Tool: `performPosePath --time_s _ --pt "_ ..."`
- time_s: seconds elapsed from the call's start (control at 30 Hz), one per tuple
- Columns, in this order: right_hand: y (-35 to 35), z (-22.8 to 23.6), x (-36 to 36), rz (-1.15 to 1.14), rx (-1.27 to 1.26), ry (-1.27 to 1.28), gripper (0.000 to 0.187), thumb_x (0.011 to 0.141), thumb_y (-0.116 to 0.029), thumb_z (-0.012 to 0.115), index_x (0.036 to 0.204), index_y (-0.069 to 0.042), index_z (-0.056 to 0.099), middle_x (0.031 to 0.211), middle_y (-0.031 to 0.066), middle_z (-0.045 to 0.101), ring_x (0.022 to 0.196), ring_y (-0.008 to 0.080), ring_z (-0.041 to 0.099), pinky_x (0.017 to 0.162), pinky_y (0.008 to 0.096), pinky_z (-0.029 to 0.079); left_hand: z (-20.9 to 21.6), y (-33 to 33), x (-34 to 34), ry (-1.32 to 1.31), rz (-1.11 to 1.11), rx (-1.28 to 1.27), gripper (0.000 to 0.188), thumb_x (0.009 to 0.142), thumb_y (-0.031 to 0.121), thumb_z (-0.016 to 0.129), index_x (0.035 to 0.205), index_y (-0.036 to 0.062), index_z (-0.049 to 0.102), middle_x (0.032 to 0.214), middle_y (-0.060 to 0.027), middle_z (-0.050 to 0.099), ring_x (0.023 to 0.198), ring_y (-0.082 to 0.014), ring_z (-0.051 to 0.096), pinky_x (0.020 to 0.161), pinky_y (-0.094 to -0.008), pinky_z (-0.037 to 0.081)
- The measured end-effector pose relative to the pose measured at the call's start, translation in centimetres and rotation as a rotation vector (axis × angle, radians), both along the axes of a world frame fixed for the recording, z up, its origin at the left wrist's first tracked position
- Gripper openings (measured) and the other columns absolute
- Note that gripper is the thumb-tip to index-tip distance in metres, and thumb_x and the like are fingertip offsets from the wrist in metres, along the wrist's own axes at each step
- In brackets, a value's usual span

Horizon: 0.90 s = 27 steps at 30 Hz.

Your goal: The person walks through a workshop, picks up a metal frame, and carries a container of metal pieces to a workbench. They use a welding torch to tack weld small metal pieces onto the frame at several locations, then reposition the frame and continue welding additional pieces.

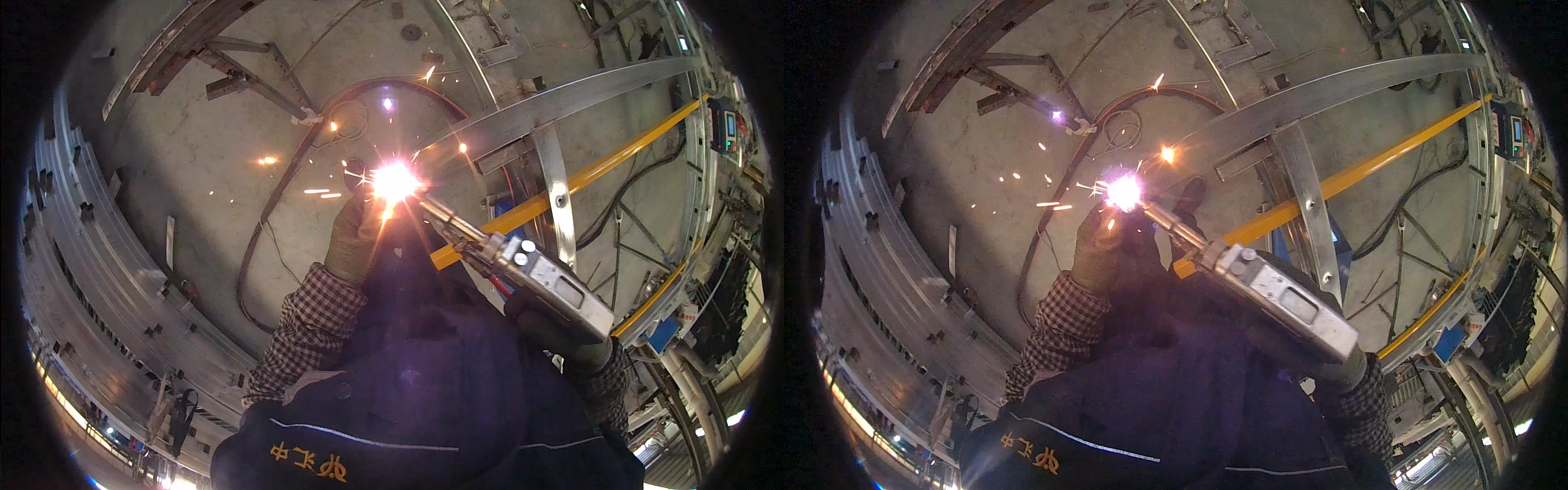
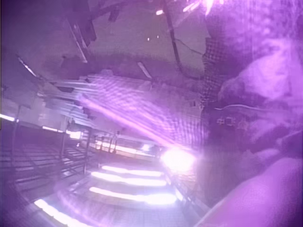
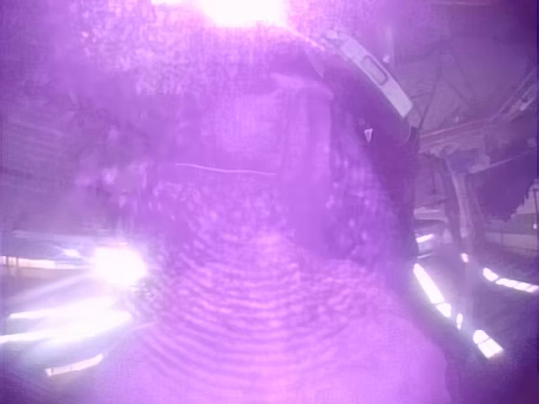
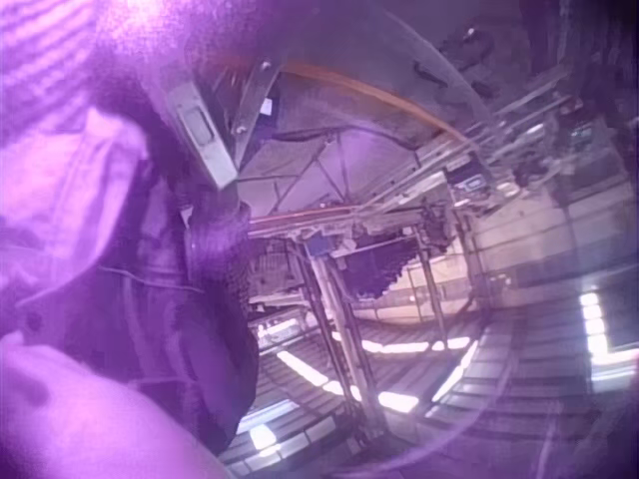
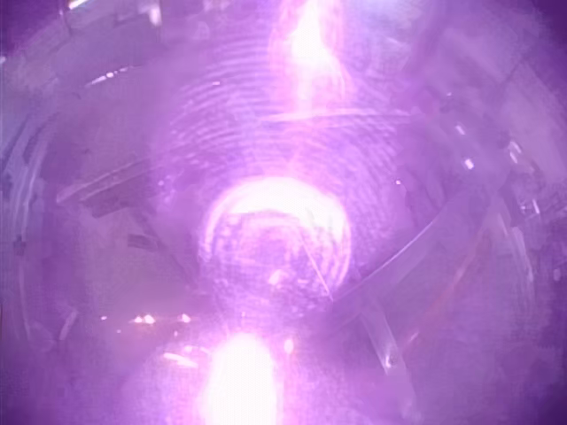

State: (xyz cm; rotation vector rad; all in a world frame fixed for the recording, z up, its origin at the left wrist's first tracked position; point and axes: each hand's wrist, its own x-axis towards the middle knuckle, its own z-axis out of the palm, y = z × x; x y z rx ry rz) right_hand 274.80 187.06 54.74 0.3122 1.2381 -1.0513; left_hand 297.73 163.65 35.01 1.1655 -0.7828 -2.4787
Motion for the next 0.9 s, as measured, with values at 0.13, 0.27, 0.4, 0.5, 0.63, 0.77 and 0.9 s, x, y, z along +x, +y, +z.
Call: performPosePath --time_s 0.13,0.27,0.4,0.5,0.63,0.77,0.9 --pt "2.4 -0.5 -0.4 -0.123 0.012 -0.045 0.046 0.105 -0.020 0.067 0.144 0.001 0.058 0.125 0.0172 0.067 0.105 0.0236 0.068 0.089 0.0359 0.058 1.1 -0.5 -0.7 -0.011 -0.086 -0.064 0.043 0.111 0.041 0.061 0.127 0.0017 0.066 0.109 -0.0037 0.069 0.096 -0.0140 0.064 0.083 -0.0271 0.054" --pt "4.9 -1.2 -0.4 -0.018 0.005 0.096 0.048 0.107 -0.037 0.064 0.135 0.001 0.062 0.113 0.0143 0.069 0.093 0.0230 0.067 0.079 0.0369 0.056 3.6 -1.1 -0.7 -0.098 -0.083 -0.117 0.023 0.109 0.019 0.066 0.121 0.0000 0.065 0.095 -0.0038 0.068 0.084 -0.0126 0.065 0.070 -0.0280 0.053" --pt "7.1 -2.0 0.3 -0.183 0.152 0.033 0.048 0.105 -0.045 0.065 0.128 -0.002 0.066 0.106 0.0106 0.068 0.088 0.0217 0.065 0.078 0.0367 0.055 5.5 -1.3 -1.4 -0.281 -0.180 -0.131 0.028 0.106 0.018 0.069 0.124 -0.0020 0.065 0.096 -0.0046 0.070 0.085 -0.0121 0.065 0.074 -0.0284 0.054" --pt "8.3 -2.5 0.6 0.006 0.037 0.190 0.048 0.105 -0.025 0.071 0.144 0.000 0.058 0.125 0.0181 0.070 0.095 0.0234 0.075 0.074 0.0343 0.064 5.8 -1.4 -2.6 -0.345 -0.295 -0.617 0.034 0.103 0.015 0.071 0.131 -0.0032 0.063 0.104 -0.0060 0.070 0.089 -0.0135 0.068 0.081 -0.0297 0.057" --pt "9.5 -2.7 0.9 0.146 0.084 0.424 0.043 0.097 -0.021 0.079 0.133 -0.004 0.064 0.116 0.0112 0.070 0.093 0.0186 0.070 0.074 0.0316 0.060 5.2 -1.8 -4.0 -0.271 -0.123 -0.542 0.068 0.095 0.007 0.079 0.154 -0.0019 0.046 0.126 -0.0096 0.067 0.106 -0.0158 0.069 0.092 -0.0307 0.058" --pt "10.9 -2.8 0.8 0.191 0.051 0.479 0.041 0.097 -0.024 0.079 0.131 -0.006 0.066 0.115 0.0104 0.071 0.101 0.0209 0.069 0.083 0.0343 0.058 3.3 -2.6 -4.7 -0.258 -0.151 -0.742 0.062 0.098 -0.003 0.070 0.156 0.0006 0.046 0.128 -0.0087 0.066 0.102 -0.0127 0.067 0.083 -0.0251 0.057" --pt "12.3 -3.2 0.5 0.247 -0.017 0.639 0.043 0.096 -0.014 0.079 0.136 -0.006 0.067 0.124 0.0126 0.073 0.110 0.0257 0.072 0.094 0.0367 0.061 1.6 -2.8 -4.3 -0.173 -0.055 -0.651 0.056 0.098 -0.007 0.068 0.151 0.0005 0.052 0.125 -0.0078 0.067 0.101 -0.0127 0.067 0.080 -0.0237 0.057"
